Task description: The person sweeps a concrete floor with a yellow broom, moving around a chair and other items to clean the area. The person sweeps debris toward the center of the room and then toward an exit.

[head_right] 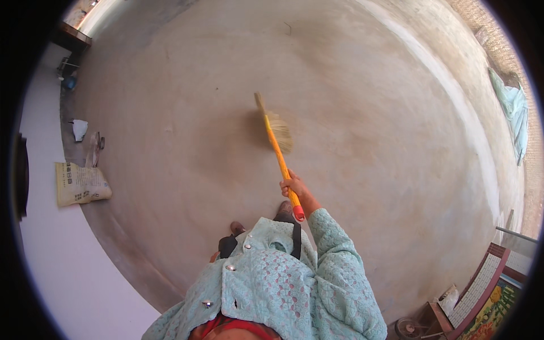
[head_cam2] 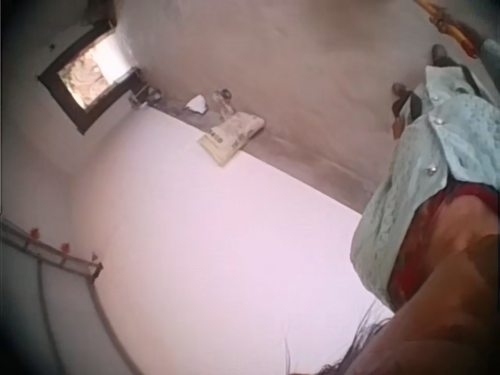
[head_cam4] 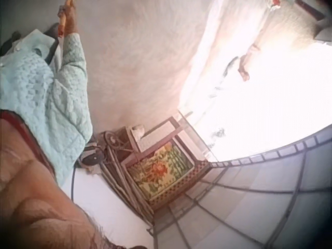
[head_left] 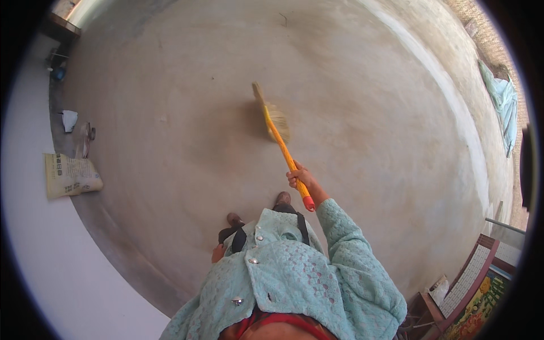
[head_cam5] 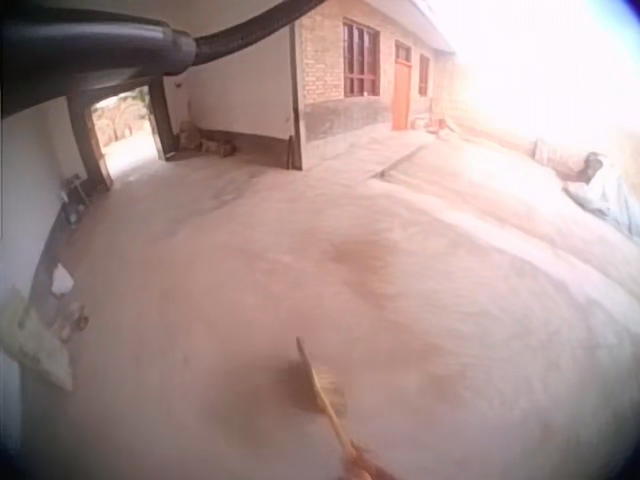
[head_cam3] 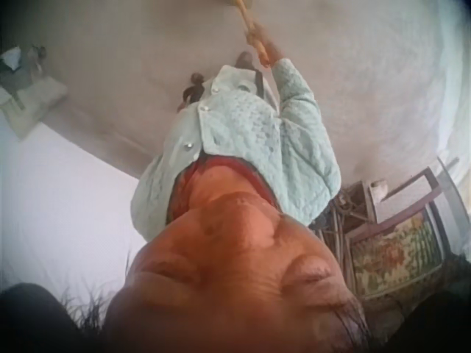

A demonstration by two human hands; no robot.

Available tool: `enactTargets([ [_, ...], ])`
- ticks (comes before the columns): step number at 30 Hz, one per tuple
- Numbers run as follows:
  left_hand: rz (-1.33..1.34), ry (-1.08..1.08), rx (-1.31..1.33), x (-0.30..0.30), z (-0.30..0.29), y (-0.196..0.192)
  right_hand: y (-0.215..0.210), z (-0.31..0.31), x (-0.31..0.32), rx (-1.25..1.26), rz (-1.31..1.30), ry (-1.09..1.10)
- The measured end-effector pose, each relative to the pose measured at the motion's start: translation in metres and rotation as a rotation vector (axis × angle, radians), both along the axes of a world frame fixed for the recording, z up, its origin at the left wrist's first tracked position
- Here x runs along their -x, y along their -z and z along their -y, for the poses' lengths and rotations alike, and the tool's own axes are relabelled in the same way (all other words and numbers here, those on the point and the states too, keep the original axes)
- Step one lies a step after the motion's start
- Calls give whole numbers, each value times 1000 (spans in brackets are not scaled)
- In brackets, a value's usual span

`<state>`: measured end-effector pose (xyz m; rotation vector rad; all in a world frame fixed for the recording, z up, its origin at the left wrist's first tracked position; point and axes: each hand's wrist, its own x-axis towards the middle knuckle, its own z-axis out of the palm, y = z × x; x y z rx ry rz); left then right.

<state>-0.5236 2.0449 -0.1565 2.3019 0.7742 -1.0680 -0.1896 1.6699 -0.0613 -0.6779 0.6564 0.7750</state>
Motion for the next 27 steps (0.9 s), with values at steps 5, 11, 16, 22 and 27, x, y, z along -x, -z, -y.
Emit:
enactTargets([
  [5,228,-103,60,-50,14,-83,-22,-20,-27,96,316,-204],
  [11,293,-352,28,-78,0,-94,-50,1,-49,208,391,-195],
  [16,338,-219,117,-149,27,-60,-64,18,-81,287,347,-40],
  [22,178,-13,268,-267,85,-34,-94,84,-93,424,269,243],
  [27,24,61,281,-312,87,-23,-116,153,-69,380,84,534],
])
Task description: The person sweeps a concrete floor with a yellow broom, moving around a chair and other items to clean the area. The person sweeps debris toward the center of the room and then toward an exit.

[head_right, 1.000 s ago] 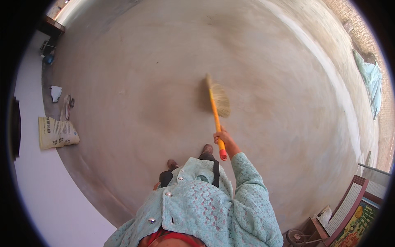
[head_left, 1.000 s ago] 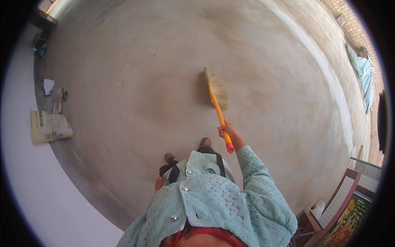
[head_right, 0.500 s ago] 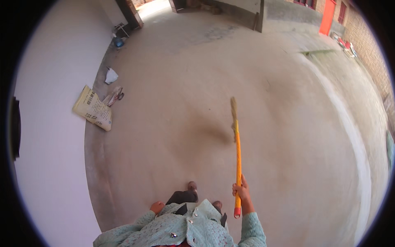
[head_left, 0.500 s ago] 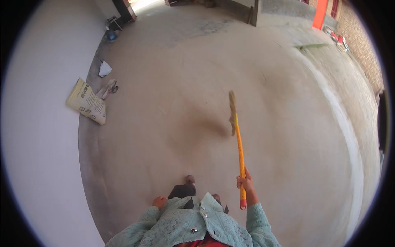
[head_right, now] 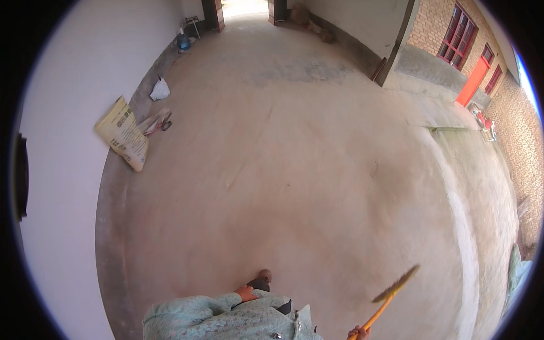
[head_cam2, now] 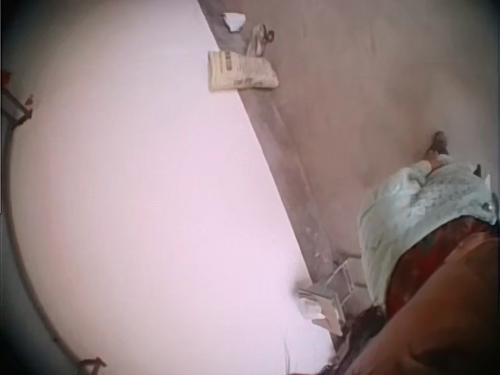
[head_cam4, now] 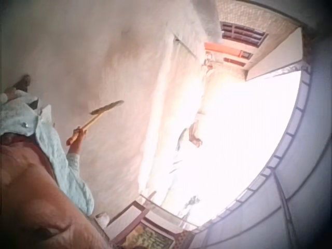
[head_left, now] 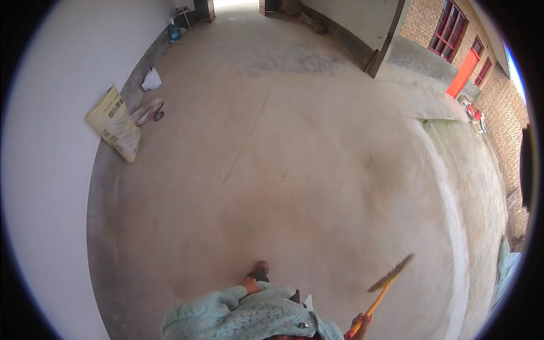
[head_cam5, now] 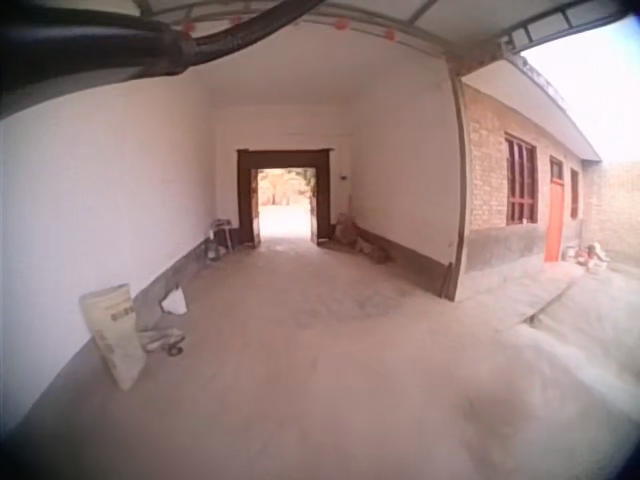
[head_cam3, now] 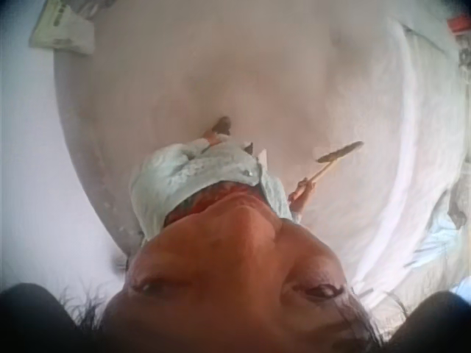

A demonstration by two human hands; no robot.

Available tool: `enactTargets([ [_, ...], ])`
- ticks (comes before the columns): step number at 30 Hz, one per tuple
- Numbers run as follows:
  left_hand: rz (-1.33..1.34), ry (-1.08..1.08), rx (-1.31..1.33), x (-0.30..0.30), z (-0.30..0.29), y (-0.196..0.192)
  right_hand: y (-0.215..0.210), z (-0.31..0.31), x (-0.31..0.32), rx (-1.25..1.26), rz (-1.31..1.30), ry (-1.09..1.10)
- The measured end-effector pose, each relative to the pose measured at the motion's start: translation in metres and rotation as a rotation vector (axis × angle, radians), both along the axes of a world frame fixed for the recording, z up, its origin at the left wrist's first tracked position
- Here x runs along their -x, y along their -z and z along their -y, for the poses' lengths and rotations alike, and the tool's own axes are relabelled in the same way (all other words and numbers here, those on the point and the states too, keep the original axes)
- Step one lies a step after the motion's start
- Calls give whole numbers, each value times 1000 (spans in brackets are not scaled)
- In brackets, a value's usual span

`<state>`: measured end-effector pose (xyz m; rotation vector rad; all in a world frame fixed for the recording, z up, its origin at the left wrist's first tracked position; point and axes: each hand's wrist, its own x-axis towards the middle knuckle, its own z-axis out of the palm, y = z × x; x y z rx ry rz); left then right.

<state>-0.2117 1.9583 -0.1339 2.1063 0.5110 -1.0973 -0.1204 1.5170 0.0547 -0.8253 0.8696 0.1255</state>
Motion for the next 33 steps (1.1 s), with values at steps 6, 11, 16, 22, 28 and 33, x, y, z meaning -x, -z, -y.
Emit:
enactTargets([
  [6,-54,42,-9,-32,-3,10,22,75,31,6,294,-500],
  [11,20,-120,-17,-33,2,19,114,110,-34,-132,87,-108],
  [16,-49,-249,-117,-28,32,2,164,53,-111,-418,-52,-269],
  [22,-99,-141,6,-22,49,-9,133,-61,-196,-596,-273,-360],
  [28,-34,-437,-103,-8,56,41,132,-137,-249,-767,-230,-604],
  [33,9,-285,-112,-16,49,31,104,-151,-279,-1080,-169,-520],
])
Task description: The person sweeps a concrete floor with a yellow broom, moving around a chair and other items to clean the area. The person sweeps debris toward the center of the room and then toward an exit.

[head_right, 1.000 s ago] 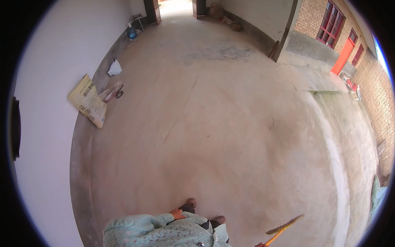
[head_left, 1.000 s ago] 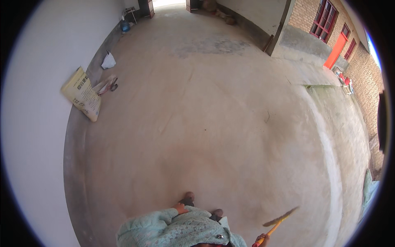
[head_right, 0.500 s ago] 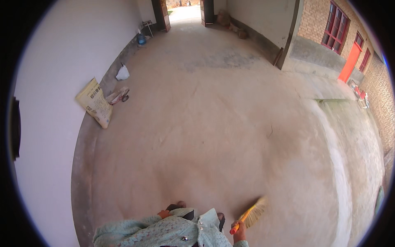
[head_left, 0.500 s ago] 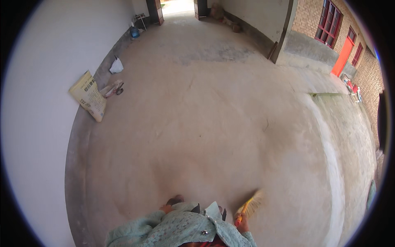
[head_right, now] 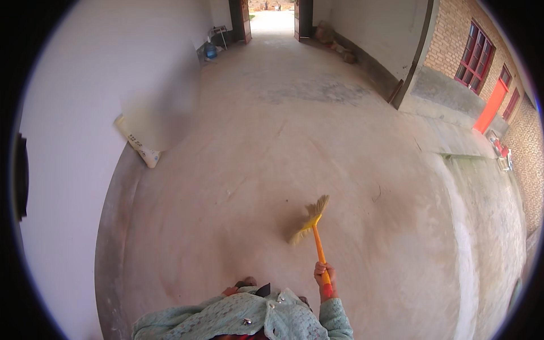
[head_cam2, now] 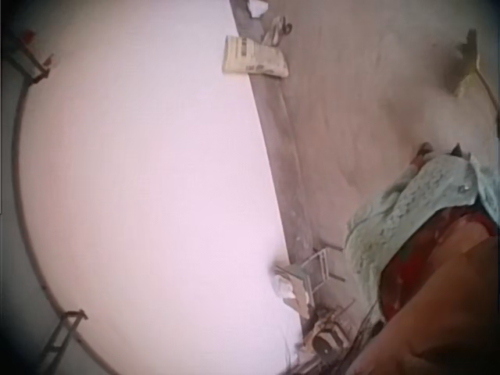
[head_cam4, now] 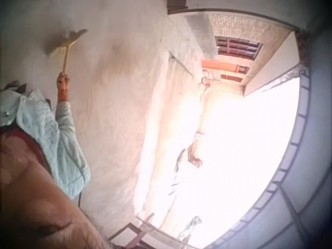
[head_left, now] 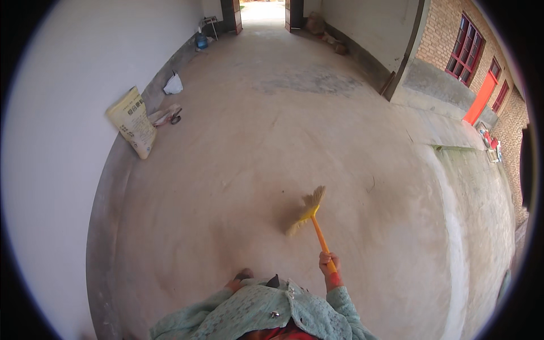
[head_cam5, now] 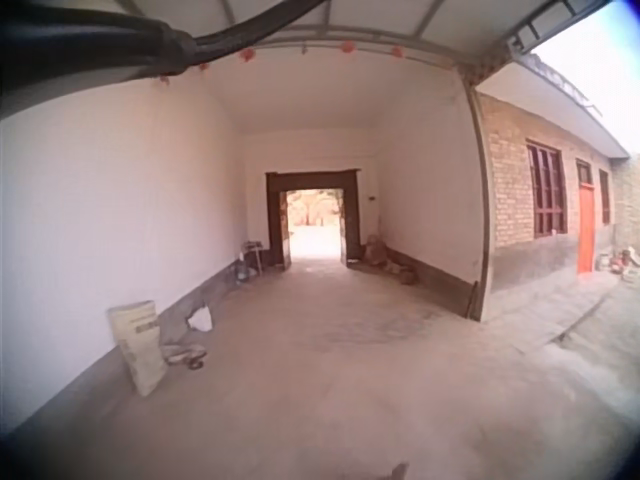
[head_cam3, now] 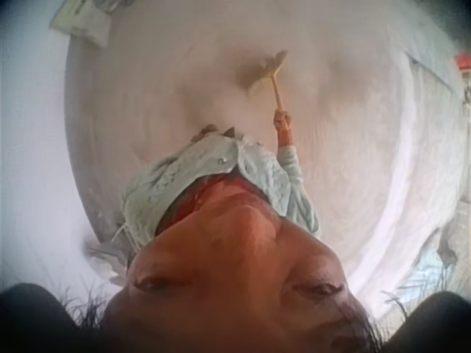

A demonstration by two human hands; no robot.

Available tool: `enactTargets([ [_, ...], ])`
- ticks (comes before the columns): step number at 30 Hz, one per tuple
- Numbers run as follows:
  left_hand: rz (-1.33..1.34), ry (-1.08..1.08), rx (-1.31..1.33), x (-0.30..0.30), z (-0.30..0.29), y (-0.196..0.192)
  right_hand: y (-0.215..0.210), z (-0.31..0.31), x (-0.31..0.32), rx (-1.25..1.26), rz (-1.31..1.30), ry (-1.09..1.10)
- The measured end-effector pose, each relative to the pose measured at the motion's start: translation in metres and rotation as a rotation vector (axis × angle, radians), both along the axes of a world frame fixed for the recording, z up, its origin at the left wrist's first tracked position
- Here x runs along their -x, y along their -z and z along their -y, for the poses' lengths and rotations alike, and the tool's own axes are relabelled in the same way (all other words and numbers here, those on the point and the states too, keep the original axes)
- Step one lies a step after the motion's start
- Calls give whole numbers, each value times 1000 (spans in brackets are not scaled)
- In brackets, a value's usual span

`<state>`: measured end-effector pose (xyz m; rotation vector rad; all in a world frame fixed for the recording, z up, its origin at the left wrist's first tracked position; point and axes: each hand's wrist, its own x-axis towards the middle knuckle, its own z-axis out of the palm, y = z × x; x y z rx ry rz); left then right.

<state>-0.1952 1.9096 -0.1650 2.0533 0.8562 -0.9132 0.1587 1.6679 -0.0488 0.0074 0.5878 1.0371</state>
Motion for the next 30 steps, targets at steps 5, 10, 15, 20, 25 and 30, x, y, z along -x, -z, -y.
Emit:
enactTargets([
  [5,30,148,31,-35,-1,-44,-50,74,11,86,302,124],
  [10,-29,-26,23,-39,-3,-45,-101,136,58,722,580,100],
  [15,-90,-16,25,-51,1,-65,-92,189,85,1161,403,293],
  [20,-67,44,24,-43,-2,-44,-42,247,70,1162,295,284],
  [25,-105,12,7,-15,-5,-31,-14,226,37,790,209,255],
  [30,-121,53,5,-11,-1,-39,43,134,25,755,288,0],
])
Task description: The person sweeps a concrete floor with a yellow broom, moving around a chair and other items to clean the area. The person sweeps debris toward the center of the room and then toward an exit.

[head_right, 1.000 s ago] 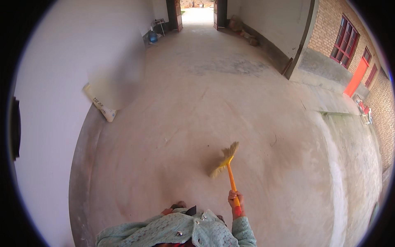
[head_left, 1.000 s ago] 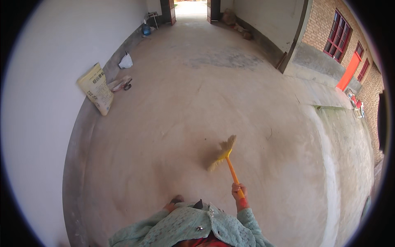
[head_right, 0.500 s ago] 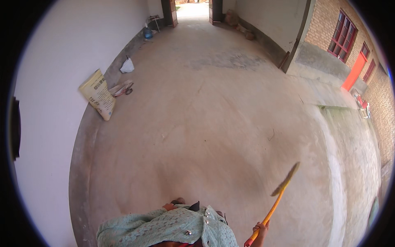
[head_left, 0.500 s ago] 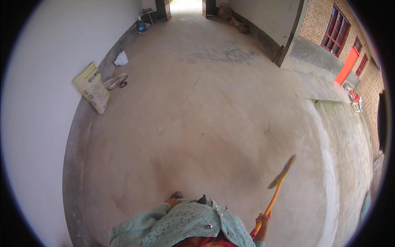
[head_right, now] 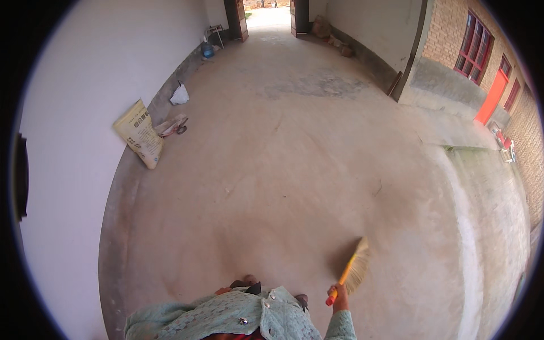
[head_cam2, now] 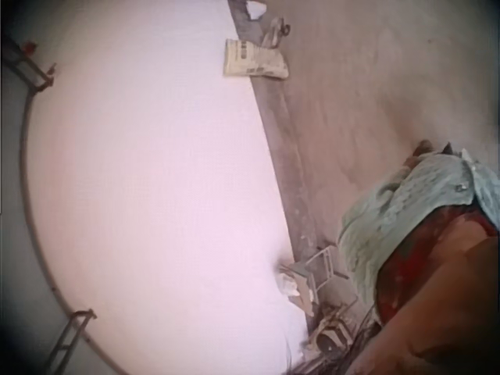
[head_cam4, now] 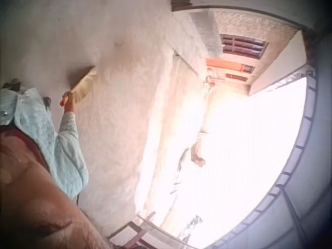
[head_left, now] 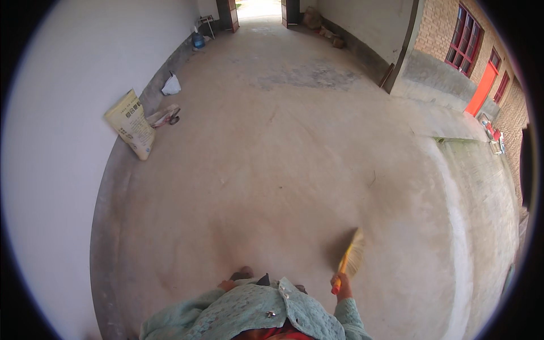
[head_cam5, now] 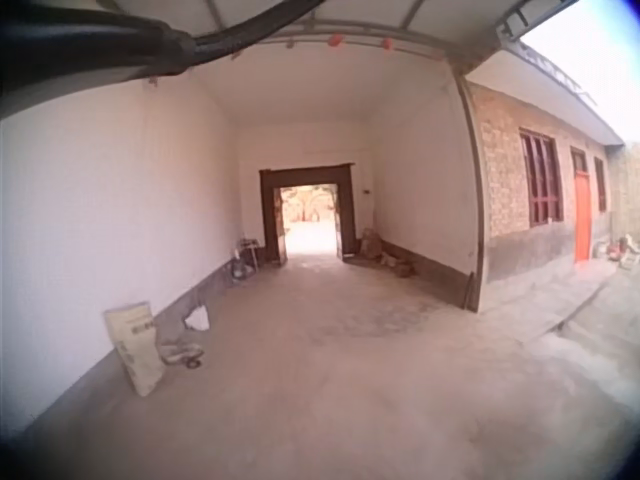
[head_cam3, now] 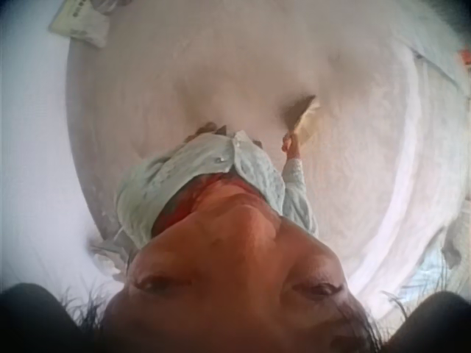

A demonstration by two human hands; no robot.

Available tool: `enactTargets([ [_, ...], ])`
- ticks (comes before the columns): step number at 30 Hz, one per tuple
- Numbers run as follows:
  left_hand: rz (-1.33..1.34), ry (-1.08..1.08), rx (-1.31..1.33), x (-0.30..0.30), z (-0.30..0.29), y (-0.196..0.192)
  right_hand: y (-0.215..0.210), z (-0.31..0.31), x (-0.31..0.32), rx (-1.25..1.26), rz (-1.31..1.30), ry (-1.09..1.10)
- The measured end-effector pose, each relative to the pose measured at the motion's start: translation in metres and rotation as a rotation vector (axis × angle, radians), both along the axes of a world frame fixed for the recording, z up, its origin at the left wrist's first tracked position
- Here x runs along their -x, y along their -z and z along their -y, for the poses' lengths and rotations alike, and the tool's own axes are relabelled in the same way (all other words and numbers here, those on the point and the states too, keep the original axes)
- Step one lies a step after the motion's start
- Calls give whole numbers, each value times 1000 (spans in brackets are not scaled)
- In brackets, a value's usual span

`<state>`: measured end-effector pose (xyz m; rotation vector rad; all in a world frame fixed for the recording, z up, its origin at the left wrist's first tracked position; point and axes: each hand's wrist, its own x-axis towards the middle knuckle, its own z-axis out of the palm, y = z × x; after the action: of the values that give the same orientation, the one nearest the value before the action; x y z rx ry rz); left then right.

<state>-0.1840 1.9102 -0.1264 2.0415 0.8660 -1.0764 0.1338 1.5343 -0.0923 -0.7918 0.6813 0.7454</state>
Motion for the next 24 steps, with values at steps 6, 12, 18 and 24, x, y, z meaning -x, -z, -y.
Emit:
enactTargets([
  [6,32,19,-21,18,-1,-15,-18,-126,-35,-186,-63,-285],
  [12,330,242,-54,-35,-1,-60,-53,-153,-42,-168,81,-360],
  [18,559,-424,556,-157,19,-138,-111,-151,-11,137,421,-318],
  [24,279,-172,1084,-231,85,-188,-116,-151,21,313,616,-83],
])
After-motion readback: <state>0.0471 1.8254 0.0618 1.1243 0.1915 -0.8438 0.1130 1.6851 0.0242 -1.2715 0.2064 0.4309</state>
